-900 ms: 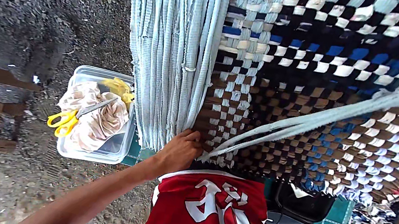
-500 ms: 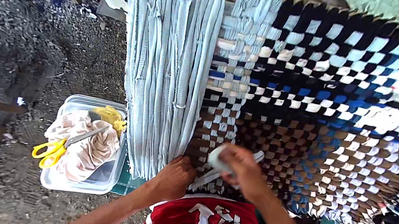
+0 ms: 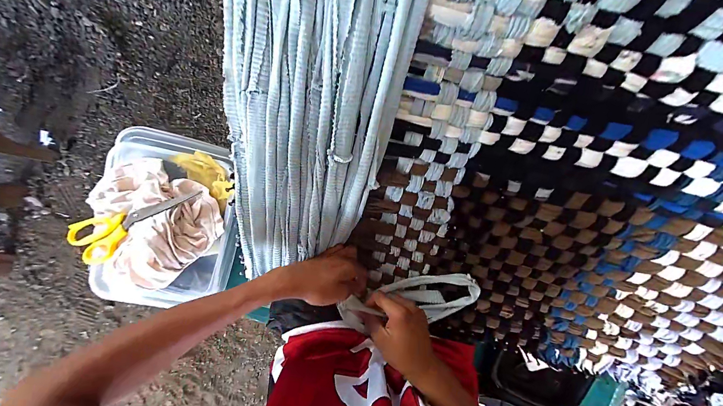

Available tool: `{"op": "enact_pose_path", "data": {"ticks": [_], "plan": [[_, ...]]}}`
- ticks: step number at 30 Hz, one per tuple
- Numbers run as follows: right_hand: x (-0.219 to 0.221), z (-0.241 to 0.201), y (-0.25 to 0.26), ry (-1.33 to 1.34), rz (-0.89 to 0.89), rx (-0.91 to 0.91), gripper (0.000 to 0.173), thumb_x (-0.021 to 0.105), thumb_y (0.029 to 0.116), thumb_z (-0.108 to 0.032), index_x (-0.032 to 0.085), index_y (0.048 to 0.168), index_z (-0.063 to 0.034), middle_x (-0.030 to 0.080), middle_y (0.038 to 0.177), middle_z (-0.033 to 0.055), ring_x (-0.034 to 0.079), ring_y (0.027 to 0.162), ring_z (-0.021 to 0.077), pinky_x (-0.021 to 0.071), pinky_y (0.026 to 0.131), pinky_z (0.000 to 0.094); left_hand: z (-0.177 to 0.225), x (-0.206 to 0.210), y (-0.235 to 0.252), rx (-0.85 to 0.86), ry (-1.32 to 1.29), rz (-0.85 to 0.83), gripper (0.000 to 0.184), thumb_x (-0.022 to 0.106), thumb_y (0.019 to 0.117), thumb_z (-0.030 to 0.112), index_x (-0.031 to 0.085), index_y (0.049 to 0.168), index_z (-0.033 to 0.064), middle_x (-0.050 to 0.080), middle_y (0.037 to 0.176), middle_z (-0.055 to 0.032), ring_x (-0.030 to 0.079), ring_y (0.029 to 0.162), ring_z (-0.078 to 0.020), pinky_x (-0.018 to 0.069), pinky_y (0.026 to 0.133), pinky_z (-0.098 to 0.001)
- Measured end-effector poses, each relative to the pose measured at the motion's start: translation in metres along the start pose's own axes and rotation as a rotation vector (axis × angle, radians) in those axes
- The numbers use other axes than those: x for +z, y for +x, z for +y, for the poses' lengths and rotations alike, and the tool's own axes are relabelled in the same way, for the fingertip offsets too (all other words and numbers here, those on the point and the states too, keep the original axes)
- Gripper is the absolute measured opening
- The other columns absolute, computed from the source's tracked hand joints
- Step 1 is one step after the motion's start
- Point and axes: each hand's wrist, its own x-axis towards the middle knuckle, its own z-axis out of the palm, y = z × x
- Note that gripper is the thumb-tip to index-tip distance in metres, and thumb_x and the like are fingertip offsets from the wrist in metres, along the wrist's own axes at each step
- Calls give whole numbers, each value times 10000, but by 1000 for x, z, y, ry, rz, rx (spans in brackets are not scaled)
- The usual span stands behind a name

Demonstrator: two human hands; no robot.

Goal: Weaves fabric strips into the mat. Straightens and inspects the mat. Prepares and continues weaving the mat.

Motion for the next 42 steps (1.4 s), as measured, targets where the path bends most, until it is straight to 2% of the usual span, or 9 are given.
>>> {"op": "enact_pose_path", "data": {"ticks": [6, 9, 14, 18, 22, 27, 35, 38, 42], "plan": [[-2, -19, 18, -169, 7, 148, 367, 627, 904, -482, 712, 811, -137, 674, 687, 58, 683, 692, 260, 516, 609, 515, 10, -5, 2, -179, -54, -45, 600, 270, 1107, 428, 729, 949, 75, 672, 1043, -102, 583, 1162, -252, 343, 1125, -511], [0, -17, 21, -214, 65, 136, 337, 646, 881, -469, 709, 834, -141, 656, 662, 54, 672, 652, 267, 506, 572, 508, 8, -7, 3, -132, -32, -42, 517, 360, 1082, 380, 722, 860, 84, 669, 955, -86, 598, 1089, -246, 392, 1060, -506], [0, -17, 24, -252, 84, 91, 312, 675, 877, -409, 633, 1013, -131, 627, 658, 52, 657, 605, 284, 509, 534, 493, 5, -20, 4, 66, -5, -121, 335, 516, 1044, 214, 774, 862, 102, 725, 879, -10, 639, 1002, -153, 458, 978, -415], [-20, -16, 27, -163, -85, 131, 447, 647, 918, -507, 604, 1228, -188, 684, 784, 44, 683, 718, 267, 554, 656, 521, 29, -23, 3, -95, 157, -68, 249, 597, 1011, 225, 759, 911, 64, 724, 950, -83, 672, 994, -244, 521, 924, -502], [-47, -11, 15, -245, -119, 82, 706, 645, 883, -659, 515, 1467, -284, 714, 830, 76, 691, 750, 297, 553, 715, 558, 44, -30, 8, -168, 279, 75, 212, 671, 944, 241, 729, 799, 99, 710, 864, -60, 688, 858, -248, 560, 784, -534], [-61, 12, 4, -239, -219, 66, 648, 778, 831, -535, 605, 1383, -243, 697, 1105, 154, 660, 1038, 365, 495, 965, 604, 79, -68, -1, -74, 388, 370, 158, 670, 959, 190, 756, 880, 84, 744, 974, -63, 713, 894, -253, 578, 815, -543], [-64, 5, 0, -349, -150, -118, 274, 693, 936, -414, 756, 1098, -202, 716, 1000, 18, 599, 1107, 279, 401, 1036, 557, 85, -170, -24, -66, 489, 620, 247, 588, 1015, 222, 748, 1014, 34, 740, 1066, -151, 718, 990, -337, 553, 894, -621], [-56, -1, -1, -220, -153, -109, 317, 603, 981, -454, 737, 1053, -175, 691, 963, 3, 606, 1039, 206, 446, 980, 454, 93, -211, -46, -134, 385, 815, 305, 584, 1019, 315, 737, 1052, 53, 749, 1012, -118, 731, 939, -239, 581, 889, -526], [-31, -15, 8, 206, -103, 4, 543, 718, 939, -368, 549, 1402, -139, 694, 1042, 31, 669, 765, 114, 599, 694, 321, 101, -242, -46, -96, 273, 1060, 307, 600, 999, 317, 718, 1032, 36, 739, 997, -90, 715, 924, -167, 584, 878, -410]]}}
